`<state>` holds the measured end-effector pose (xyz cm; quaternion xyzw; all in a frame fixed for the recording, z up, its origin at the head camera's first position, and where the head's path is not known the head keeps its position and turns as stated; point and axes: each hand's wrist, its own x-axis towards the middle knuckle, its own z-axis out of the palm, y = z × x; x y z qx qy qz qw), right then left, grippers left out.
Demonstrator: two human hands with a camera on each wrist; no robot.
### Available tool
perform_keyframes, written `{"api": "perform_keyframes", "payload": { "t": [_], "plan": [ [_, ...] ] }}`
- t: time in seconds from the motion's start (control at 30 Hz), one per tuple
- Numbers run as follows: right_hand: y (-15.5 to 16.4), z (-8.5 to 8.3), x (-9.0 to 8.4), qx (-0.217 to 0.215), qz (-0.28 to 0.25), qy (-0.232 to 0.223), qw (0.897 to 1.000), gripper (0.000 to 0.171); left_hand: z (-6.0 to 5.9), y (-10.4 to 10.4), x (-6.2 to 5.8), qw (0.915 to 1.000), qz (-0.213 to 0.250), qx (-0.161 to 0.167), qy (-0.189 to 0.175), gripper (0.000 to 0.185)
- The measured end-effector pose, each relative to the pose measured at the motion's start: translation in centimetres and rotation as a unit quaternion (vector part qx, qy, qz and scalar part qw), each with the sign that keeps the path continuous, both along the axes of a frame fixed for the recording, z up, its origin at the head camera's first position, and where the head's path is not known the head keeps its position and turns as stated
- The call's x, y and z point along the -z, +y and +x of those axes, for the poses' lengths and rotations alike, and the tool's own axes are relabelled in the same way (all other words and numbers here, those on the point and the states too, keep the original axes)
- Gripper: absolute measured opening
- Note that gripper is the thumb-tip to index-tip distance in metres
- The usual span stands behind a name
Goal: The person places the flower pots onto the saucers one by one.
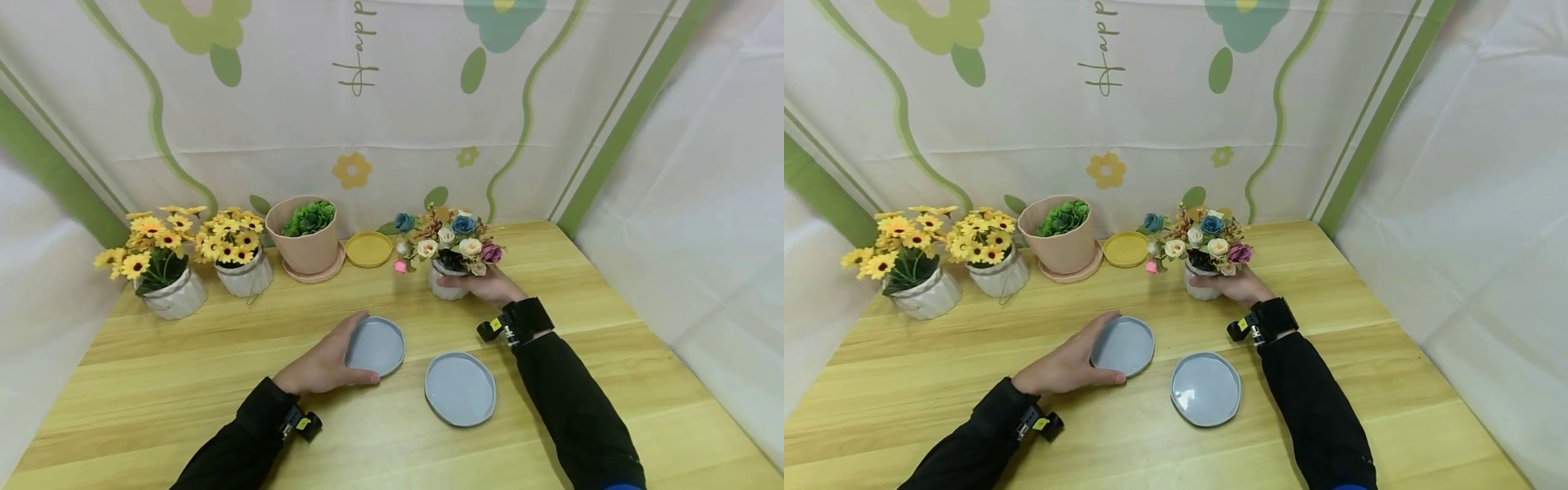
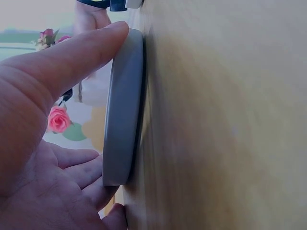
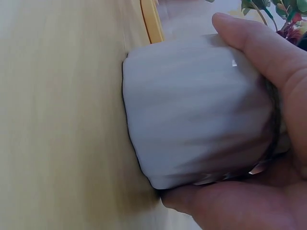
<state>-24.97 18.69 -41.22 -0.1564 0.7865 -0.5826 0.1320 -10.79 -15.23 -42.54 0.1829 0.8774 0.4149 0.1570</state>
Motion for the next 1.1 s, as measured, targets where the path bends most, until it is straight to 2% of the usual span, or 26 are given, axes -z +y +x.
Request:
{"api": "perform_keyframes", "payload": {
  "t": [0.23, 0.67, 1.1],
  "plan": [
    [-1.1, 0.1, 0.1, -0.046, 0.002, 0.015, 0.999, 0.098, -0.1, 0.0, 0.2, 1.0000, 0.001, 0.001, 0.000, 0.113],
    [-3.5, 2.2, -1.7, -0.097, -0.014, 0.010, 0.995, 0.091, -0.1, 0.0, 0.3, 0.9998, 0.009, 0.009, 0.014, 0.115],
    [-4.5, 2.1, -0.2, -0.122, 0.028, 0.017, 0.992, 0.094, -0.3, -0.1, 0.2, 0.9989, 0.035, 0.025, 0.021, 0.111]
  ]
}}
